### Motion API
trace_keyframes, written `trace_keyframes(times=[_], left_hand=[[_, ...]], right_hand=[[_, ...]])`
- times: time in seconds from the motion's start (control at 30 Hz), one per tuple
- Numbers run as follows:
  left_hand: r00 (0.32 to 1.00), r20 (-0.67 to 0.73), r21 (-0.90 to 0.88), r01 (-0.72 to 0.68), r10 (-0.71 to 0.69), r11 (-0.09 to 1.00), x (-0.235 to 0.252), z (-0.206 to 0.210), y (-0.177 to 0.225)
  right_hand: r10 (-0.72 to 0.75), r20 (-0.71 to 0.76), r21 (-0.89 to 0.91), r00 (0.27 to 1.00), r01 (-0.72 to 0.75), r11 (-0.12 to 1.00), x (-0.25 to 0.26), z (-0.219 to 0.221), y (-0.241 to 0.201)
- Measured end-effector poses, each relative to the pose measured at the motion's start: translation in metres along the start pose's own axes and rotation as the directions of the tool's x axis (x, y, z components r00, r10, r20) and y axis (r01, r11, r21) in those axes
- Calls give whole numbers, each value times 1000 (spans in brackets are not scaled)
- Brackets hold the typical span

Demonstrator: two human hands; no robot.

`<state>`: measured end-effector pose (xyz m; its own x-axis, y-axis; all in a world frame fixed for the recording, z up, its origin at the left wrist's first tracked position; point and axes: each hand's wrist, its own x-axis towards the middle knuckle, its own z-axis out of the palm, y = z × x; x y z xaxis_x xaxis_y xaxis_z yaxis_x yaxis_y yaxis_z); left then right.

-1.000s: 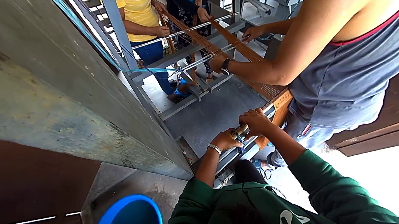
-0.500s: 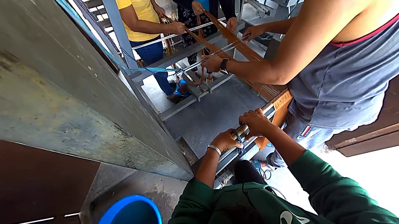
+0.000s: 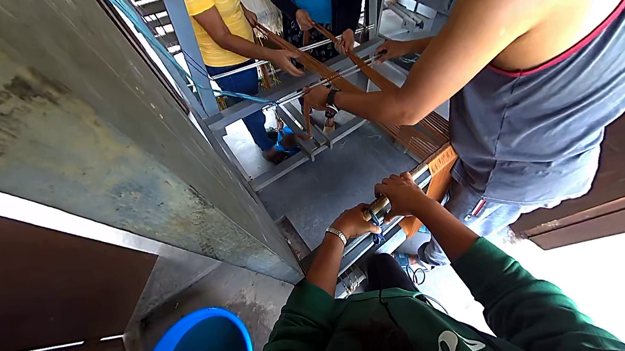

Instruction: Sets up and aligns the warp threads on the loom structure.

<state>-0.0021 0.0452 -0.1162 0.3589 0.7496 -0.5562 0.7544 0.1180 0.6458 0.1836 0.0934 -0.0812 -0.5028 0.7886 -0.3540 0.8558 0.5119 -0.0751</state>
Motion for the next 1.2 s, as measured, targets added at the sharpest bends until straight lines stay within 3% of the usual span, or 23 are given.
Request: trace_keyframes(times=[1.2], left_hand=[[1000,0,3,-1,1,1000,1,5,-1]], right_hand=[[15,9,-6,1000,-15,1000,-1,4,-1]])
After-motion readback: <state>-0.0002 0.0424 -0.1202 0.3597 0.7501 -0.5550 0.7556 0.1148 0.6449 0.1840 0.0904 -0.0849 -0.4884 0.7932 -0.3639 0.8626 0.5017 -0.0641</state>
